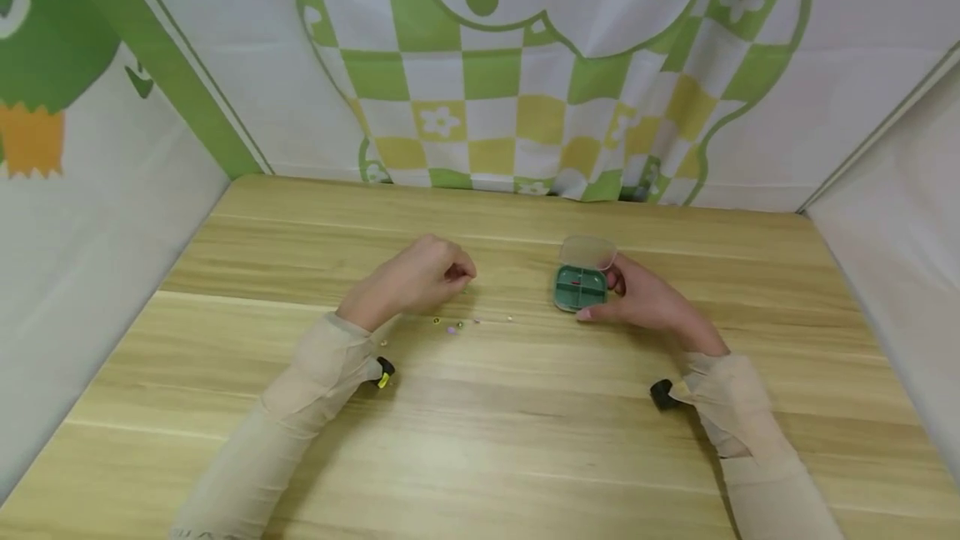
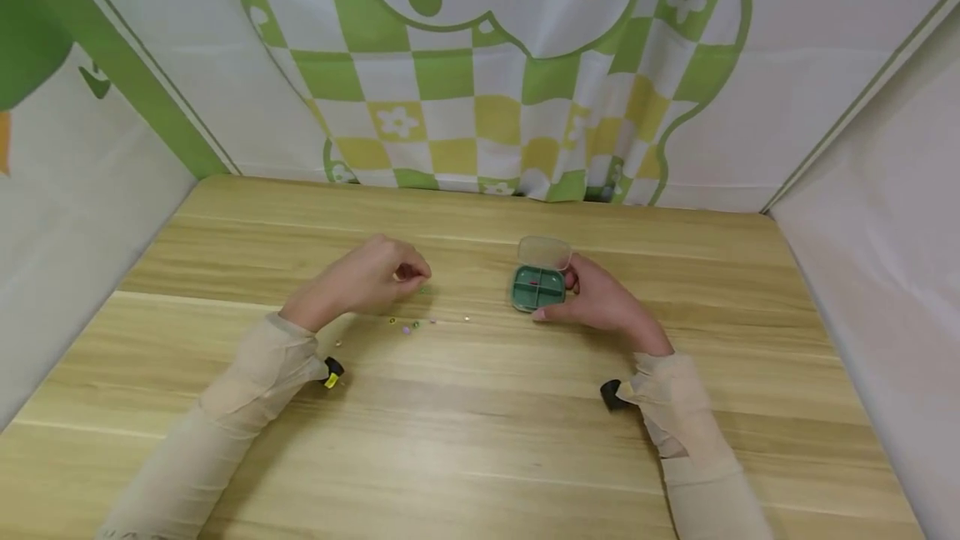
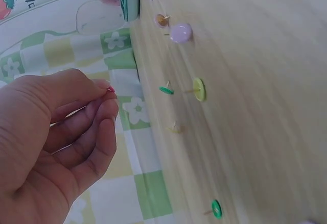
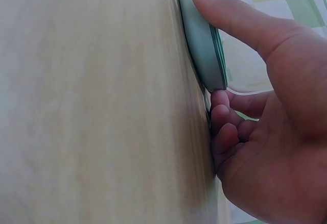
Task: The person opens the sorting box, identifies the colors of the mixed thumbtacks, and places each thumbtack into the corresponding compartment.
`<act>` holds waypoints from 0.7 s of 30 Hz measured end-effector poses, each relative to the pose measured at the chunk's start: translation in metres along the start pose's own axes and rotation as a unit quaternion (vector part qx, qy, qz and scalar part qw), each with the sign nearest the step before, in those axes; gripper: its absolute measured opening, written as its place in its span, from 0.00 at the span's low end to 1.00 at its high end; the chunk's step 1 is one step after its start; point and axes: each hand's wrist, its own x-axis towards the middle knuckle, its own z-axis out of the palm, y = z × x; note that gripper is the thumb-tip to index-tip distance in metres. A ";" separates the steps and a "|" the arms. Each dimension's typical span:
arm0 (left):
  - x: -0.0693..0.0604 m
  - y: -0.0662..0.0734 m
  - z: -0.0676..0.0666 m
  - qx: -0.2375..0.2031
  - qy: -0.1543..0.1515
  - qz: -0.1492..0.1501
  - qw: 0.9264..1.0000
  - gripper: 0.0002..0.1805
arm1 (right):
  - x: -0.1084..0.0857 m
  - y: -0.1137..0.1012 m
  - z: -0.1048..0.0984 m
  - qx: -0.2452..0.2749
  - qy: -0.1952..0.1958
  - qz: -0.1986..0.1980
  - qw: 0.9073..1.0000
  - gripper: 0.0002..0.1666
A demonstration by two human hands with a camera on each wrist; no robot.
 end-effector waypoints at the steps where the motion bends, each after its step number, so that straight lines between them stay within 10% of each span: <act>1: 0.003 0.001 0.000 0.002 0.000 0.005 1.000 0.11 | -0.001 0.000 -0.001 0.000 0.002 -0.002 1.000 0.37; 21: 0.030 0.019 0.010 0.012 0.008 0.056 0.998 0.10 | -0.004 0.000 -0.003 -0.019 0.012 0.009 1.000 0.42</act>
